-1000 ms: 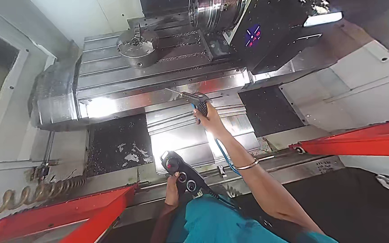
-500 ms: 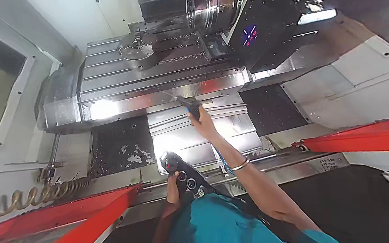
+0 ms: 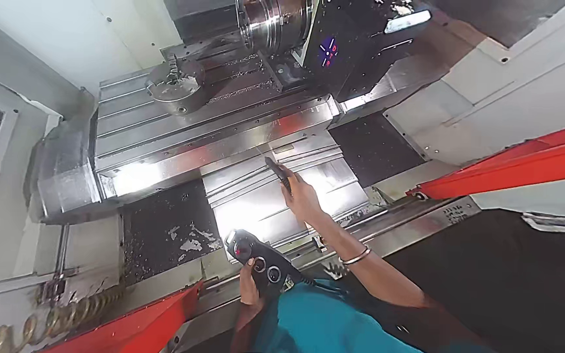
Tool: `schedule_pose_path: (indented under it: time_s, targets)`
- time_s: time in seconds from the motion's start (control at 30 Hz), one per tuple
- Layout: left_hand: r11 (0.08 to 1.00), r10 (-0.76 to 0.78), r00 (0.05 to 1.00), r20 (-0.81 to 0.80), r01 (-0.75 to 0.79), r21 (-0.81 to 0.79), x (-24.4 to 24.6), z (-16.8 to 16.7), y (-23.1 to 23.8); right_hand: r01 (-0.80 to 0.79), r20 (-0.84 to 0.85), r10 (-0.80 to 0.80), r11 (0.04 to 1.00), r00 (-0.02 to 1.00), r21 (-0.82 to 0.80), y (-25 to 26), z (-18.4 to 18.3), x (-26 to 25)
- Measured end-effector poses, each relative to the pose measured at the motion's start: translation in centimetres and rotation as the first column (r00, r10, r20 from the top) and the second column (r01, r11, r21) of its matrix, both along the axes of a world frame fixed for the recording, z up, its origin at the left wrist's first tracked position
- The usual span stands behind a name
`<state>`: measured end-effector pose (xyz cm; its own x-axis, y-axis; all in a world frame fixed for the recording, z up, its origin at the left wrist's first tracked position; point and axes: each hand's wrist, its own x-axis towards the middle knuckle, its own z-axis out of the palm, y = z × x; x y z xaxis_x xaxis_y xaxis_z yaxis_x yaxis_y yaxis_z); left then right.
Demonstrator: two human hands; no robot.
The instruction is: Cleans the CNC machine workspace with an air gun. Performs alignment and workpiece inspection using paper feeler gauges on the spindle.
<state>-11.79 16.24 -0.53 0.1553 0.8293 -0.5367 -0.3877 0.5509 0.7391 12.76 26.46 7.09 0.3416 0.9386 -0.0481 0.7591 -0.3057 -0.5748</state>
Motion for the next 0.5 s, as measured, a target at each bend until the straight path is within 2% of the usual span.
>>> schedule_pose_path:
  time_s: [0.13, 0.3, 0.4, 0.5]
  targets:
    - [1.000, -0.022, 1.000, 0.022, 0.022, -0.021, 0.0, 0.4, 0.2, 0.233, 0.092, -0.228, 0.971, 0.969, -0.059, -1.6, 0.1, 5.0]
    - [0.999, -0.034, 0.998, 0.061, 0.036, -0.030, 0.1, 0.3, 0.1, 0.456, 0.167, -0.466, 0.885, 0.869, 0.100, -3.4, 0.2, 11.8]
    - [0.998, -0.037, 0.997, 0.062, 0.040, -0.047, 0.2, 0.4, 0.1, 0.441, 0.125, -0.454, 0.890, 0.882, 0.121, -4.3, 2.3, 13.0]
    - [0.997, -0.045, 0.997, 0.070, 0.049, -0.056, 0.3, 0.3, 0.0, 0.317, 0.074, -0.327, 0.941, 0.942, 0.117, -4.4, 4.2, 11.2]
